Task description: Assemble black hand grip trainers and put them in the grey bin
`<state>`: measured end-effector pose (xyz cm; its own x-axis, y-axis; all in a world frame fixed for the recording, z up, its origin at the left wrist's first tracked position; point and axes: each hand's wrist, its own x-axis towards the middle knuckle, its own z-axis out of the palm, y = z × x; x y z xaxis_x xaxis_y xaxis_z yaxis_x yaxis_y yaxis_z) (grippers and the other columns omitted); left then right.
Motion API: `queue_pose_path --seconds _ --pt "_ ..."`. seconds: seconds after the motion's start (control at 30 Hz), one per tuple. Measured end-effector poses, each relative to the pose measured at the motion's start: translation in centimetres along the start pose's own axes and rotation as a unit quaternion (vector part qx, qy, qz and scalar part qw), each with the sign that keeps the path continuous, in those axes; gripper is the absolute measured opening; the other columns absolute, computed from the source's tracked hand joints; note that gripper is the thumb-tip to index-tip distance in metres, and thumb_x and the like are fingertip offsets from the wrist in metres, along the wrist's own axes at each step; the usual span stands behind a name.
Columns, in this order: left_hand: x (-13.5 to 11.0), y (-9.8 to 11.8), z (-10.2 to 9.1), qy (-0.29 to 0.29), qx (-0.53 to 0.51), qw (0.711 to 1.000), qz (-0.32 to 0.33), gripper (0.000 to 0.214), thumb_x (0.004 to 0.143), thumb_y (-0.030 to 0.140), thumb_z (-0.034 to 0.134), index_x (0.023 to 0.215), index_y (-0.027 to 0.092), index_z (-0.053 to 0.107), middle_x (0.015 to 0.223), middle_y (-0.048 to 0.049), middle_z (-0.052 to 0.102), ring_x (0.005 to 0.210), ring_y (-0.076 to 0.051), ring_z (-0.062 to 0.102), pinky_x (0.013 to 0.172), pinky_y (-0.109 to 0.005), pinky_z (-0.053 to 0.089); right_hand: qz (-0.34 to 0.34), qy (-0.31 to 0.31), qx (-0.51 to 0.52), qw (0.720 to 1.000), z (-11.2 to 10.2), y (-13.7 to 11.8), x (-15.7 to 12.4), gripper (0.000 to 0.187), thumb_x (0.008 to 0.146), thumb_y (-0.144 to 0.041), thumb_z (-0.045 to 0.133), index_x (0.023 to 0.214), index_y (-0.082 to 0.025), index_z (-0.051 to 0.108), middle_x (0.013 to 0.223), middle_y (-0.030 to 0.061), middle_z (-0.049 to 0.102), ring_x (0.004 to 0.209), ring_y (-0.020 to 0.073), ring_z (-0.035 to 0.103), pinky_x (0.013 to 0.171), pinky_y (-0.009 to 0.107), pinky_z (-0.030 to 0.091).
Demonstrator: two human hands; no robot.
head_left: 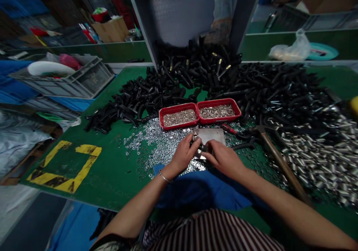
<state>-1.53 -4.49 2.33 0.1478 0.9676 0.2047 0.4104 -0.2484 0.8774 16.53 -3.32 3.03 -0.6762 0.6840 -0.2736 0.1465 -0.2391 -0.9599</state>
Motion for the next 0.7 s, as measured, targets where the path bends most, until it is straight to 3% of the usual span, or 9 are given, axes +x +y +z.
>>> queue_pose_path --seconds 0.07,0.2,0.3,0.37,0.43,0.5,0.6,0.7 --pt "-0.1 0.0 0.1 0.014 -0.004 0.999 0.031 0.023 0.104 0.04 0.043 0.099 0.021 0.056 0.098 -0.0065 0.061 0.094 -0.021 0.058 0.09 -0.034 0.046 -0.03 0.031 -0.046 0.998 -0.4 -0.5 0.3 0.048 0.095 -0.067 0.048 0.09 -0.021 0.058 0.06 -0.0012 0.059 0.05 0.0125 0.051 0.047 0.024 0.041" --pt "-0.5 0.2 0.0 -0.021 0.022 0.989 0.146 0.016 0.104 0.033 0.043 0.103 0.022 0.054 0.116 -0.0103 0.057 0.112 -0.022 0.055 0.102 -0.038 0.044 -0.052 0.089 -0.108 0.989 -0.7 -0.7 -0.5 0.042 0.095 -0.064 0.052 0.088 -0.022 0.058 0.065 0.0003 0.06 0.057 0.0148 0.054 0.052 0.026 0.042" --pt "-0.8 0.4 0.0 0.014 0.036 0.992 0.122 0.016 0.105 0.031 0.04 0.102 0.022 0.053 0.112 -0.0098 0.056 0.109 -0.022 0.055 0.1 -0.039 0.045 -0.061 0.126 -0.125 0.982 0.1 0.1 -1.5 0.041 0.093 -0.063 0.055 0.085 -0.023 0.055 0.07 0.001 0.06 0.059 0.0146 0.051 0.052 0.026 0.04" --pt "-1.0 0.5 0.1 0.04 0.039 0.991 0.121 0.016 0.105 0.031 0.04 0.101 0.022 0.053 0.107 -0.0089 0.057 0.105 -0.022 0.056 0.097 -0.039 0.045 -0.041 0.089 -0.09 0.991 0.7 0.8 -1.9 0.047 0.097 -0.067 0.042 0.085 -0.023 0.055 0.065 -0.0004 0.056 0.051 0.013 0.043 0.047 0.026 0.037" --pt "-1.3 0.5 0.1 0.024 0.046 0.987 0.152 0.014 0.104 0.03 0.043 0.1 0.022 0.053 0.106 -0.0086 0.057 0.103 -0.021 0.056 0.095 -0.038 0.046 -0.009 0.019 -0.053 0.998 1.1 1.4 -2.0 0.06 0.101 -0.068 0.021 0.088 -0.022 0.057 0.059 -0.0018 0.053 0.042 0.0117 0.034 0.042 0.026 0.033" --pt "-1.4 0.5 0.1 0.012 0.051 0.985 0.164 0.012 0.104 0.028 0.043 0.1 0.021 0.052 0.106 -0.0084 0.057 0.102 -0.021 0.055 0.095 -0.037 0.045 -0.017 0.019 -0.089 0.996 1.0 1.5 -2.0 0.062 0.102 -0.067 0.021 0.09 -0.02 0.059 0.062 -0.0001 0.057 0.043 0.0117 0.038 0.044 0.026 0.034" --pt "-0.9 0.2 0.2 0.005 0.066 0.988 0.137 0.012 0.105 0.026 0.04 0.102 0.021 0.05 0.105 -0.0079 0.055 0.101 -0.02 0.055 0.095 -0.037 0.046 -0.063 0.111 -0.275 0.953 0.5 0.3 -2.7 0.043 0.099 -0.058 0.046 0.08 -0.021 0.059 0.069 0.0044 0.063 0.06 0.0162 0.054 0.057 0.029 0.041" --pt "0.9 -0.7 1.2 -0.081 0.146 0.979 0.114 0.01 0.103 0.024 0.043 0.104 0.019 0.052 0.106 -0.0092 0.055 0.1 -0.023 0.055 0.093 -0.038 0.047 -0.078 0.14 -0.428 0.889 0.7 -2.2 -5.0 0.031 0.096 -0.045 0.056 0.077 -0.022 0.064 0.067 0.0083 0.064 0.066 0.0218 0.059 0.063 0.034 0.044"
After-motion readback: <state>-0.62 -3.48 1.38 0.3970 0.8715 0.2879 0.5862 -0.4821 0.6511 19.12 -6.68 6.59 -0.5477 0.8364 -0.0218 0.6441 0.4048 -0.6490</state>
